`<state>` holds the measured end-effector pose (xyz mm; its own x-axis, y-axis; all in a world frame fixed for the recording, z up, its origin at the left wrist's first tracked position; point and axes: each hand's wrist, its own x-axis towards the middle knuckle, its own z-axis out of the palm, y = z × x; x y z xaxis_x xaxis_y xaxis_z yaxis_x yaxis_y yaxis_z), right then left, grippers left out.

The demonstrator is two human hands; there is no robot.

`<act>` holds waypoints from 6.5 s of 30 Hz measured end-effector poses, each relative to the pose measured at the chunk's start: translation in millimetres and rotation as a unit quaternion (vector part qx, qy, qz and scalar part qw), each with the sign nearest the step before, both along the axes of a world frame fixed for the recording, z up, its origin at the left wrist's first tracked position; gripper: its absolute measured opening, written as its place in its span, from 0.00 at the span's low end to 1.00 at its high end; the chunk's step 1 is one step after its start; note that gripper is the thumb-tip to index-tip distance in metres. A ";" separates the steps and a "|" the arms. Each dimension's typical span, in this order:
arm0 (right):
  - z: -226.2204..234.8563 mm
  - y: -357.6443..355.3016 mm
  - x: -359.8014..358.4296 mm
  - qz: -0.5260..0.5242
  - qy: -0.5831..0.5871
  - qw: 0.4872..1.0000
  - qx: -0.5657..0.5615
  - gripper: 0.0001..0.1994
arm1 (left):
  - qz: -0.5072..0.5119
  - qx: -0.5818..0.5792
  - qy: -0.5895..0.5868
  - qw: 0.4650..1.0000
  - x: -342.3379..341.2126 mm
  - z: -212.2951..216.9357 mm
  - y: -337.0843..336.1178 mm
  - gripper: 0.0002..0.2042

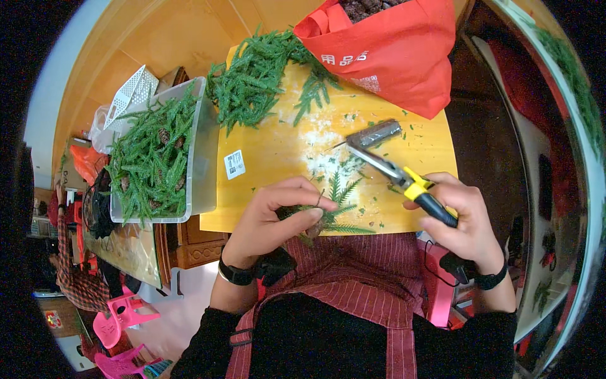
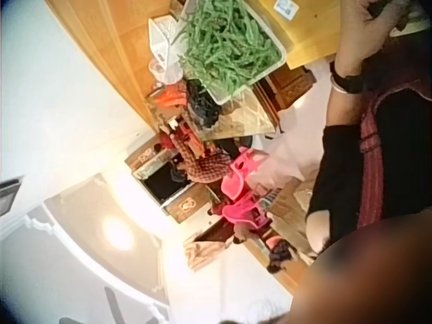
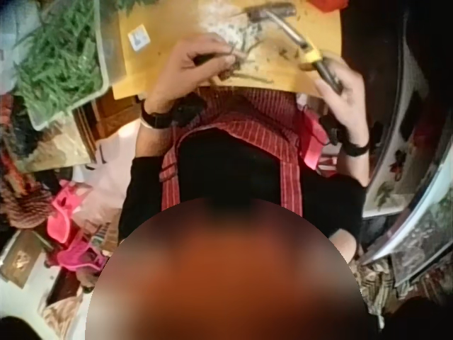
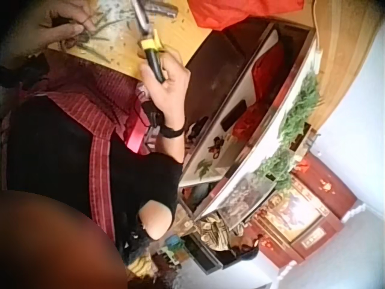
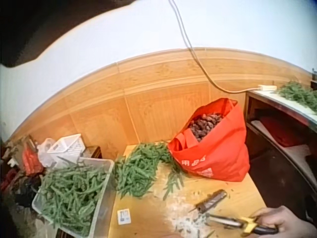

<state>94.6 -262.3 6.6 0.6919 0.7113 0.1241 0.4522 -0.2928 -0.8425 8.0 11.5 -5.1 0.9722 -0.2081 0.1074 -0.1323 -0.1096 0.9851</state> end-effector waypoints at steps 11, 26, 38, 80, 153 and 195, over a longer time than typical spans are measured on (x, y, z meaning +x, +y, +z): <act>-4.6 12.1 -3.5 0.097 0.036 0.995 0.009 0.13 | -0.024 -0.095 0.031 0.995 0.3 1.9 0.1 0.09; -1.3 10.5 -0.9 0.129 0.048 0.990 0.004 0.07 | -0.018 -0.047 0.020 0.999 -0.9 2.5 5.1 0.11; 0.3 10.1 -1.1 0.111 0.077 0.991 -0.024 0.06 | 0.011 -0.089 0.015 0.996 -1.3 -6.0 6.7 0.09; 17.2 5.8 31.2 0.271 0.303 0.905 -0.129 0.08 | -0.004 -0.030 -0.111 0.993 10.7 -6.8 10.0 0.09; 28.9 26.7 9.4 0.163 -0.277 0.944 -0.070 0.10 | 0.085 -0.088 -0.134 0.983 1.7 -1.0 8.9 0.08; 23.5 24.4 22.8 0.217 -0.196 0.955 -0.048 0.11 | -0.028 -0.177 -0.061 0.982 4.0 -6.4 8.3 0.04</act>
<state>117.4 -238.0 30.1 0.2434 0.9416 0.2327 0.8235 -0.0739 -0.5624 12.0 19.8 -11.6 0.9359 -0.1892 0.2971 -0.2475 0.2471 0.9369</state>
